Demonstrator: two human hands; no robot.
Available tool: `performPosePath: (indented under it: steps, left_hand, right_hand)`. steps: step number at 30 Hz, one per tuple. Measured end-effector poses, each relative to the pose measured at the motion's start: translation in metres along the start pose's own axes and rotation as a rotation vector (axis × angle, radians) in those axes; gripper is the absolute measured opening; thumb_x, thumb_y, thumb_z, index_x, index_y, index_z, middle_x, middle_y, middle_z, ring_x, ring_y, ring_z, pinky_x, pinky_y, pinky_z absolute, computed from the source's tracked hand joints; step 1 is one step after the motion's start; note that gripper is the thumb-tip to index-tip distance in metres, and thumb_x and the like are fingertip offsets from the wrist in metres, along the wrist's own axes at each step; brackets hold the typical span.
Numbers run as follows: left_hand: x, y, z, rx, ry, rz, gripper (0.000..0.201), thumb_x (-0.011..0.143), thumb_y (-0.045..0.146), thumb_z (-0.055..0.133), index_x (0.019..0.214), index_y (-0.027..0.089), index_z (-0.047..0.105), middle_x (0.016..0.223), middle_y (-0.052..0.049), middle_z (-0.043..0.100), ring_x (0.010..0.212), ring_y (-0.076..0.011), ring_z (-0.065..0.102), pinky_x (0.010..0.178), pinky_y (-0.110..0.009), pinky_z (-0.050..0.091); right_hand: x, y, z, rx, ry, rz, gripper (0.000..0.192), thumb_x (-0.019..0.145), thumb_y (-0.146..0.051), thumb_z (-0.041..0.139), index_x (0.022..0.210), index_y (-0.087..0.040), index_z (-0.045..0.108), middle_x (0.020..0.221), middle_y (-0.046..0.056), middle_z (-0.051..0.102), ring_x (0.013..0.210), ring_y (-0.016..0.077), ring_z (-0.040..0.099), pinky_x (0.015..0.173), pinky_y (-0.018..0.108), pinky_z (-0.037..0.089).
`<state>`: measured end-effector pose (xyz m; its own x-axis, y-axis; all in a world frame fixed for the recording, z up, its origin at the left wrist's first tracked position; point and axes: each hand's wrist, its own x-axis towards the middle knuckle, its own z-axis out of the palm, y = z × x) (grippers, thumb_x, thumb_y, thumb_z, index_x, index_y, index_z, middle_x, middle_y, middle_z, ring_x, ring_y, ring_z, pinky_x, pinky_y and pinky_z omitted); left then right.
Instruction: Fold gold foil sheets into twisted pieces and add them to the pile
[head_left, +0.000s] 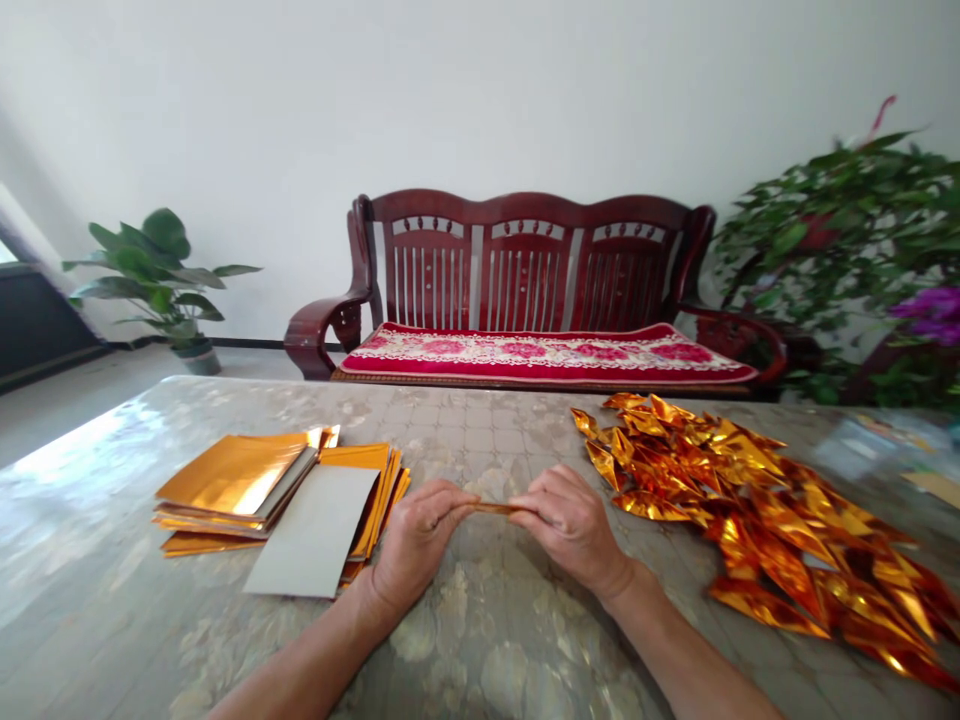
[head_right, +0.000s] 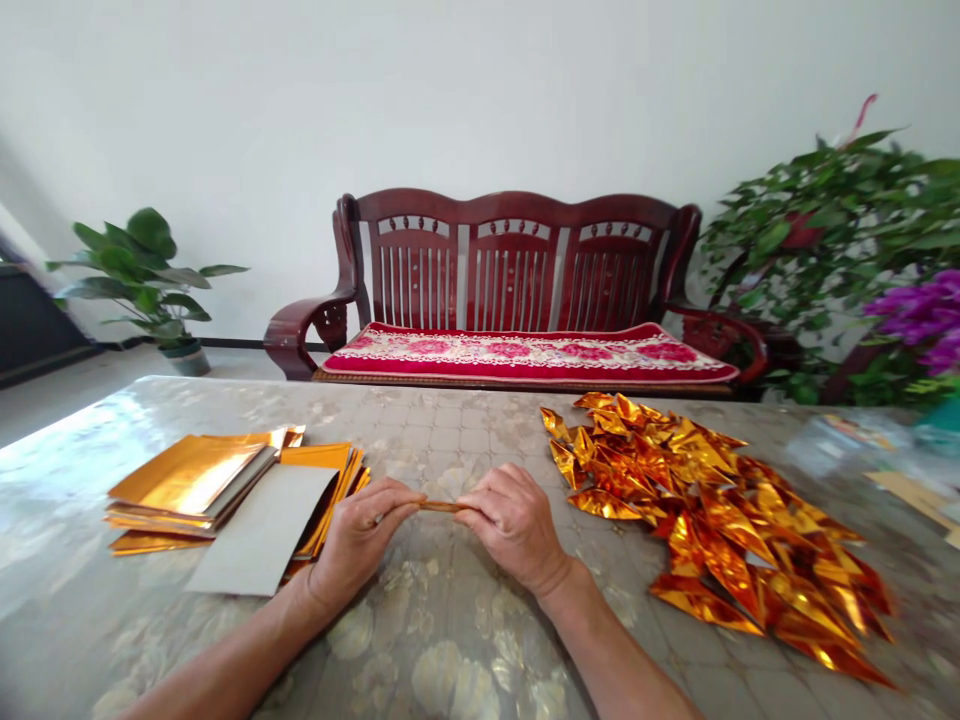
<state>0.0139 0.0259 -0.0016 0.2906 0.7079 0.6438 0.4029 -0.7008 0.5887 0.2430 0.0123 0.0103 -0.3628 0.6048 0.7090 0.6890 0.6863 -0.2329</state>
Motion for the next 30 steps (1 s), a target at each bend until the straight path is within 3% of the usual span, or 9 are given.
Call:
performPosePath:
  steps: [8,16,20,25,30]
  left_hand:
    - [0.001,-0.008,-0.005,-0.024,0.076,0.08,0.012,0.091,0.018,0.061,0.093,0.02,0.074,0.083,-0.002,0.072,0.076,-0.0124,0.069,0.071,-0.02,0.055]
    - [0.0,-0.01,-0.005,-0.03,0.076,0.122,0.013,0.092,0.018,0.06,0.095,0.02,0.073,0.084,-0.002,0.072,0.077,-0.0123,0.069,0.071,-0.021,0.055]
    - [0.003,-0.007,-0.007,0.115,0.006,0.115,0.014,0.093,0.021,0.059,0.093,0.021,0.072,0.084,-0.002,0.072,0.078,-0.0135,0.066,0.072,-0.024,0.053]
    - [0.006,0.006,-0.008,0.394,-0.08,0.223,0.013,0.093,0.026,0.06,0.096,0.025,0.073,0.083,-0.002,0.07,0.079,-0.0167,0.06,0.075,-0.029,0.047]
    - [0.006,0.01,-0.003,0.405,-0.043,0.206,0.018,0.095,0.021,0.056,0.09,0.023,0.073,0.074,-0.002,0.065,0.072,-0.0151,0.057,0.07,-0.027,0.043]
  right_hand:
    - [-0.001,0.004,0.001,0.098,0.073,0.079,0.007,0.084,-0.03,0.074,0.085,-0.023,0.074,0.073,0.002,0.063,0.073,0.0163,0.055,0.066,0.029,0.042]
    - [0.002,-0.002,0.002,0.204,0.142,0.133,0.003,0.084,-0.022,0.072,0.083,-0.024,0.074,0.07,0.0,0.063,0.071,0.0156,0.058,0.066,0.028,0.045]
    - [0.003,-0.005,0.001,0.143,0.136,0.123,0.01,0.085,-0.018,0.07,0.076,-0.023,0.071,0.067,0.0,0.062,0.069,0.0151,0.056,0.064,0.028,0.043]
    - [0.005,-0.01,0.0,0.01,0.088,0.055,0.013,0.086,-0.019,0.068,0.075,-0.023,0.07,0.068,0.001,0.062,0.068,0.0153,0.054,0.062,0.028,0.04]
    - [0.004,-0.012,0.006,-0.016,0.16,0.119,0.009,0.085,-0.02,0.069,0.092,-0.025,0.071,0.081,0.003,0.067,0.08,0.019,0.058,0.073,0.032,0.045]
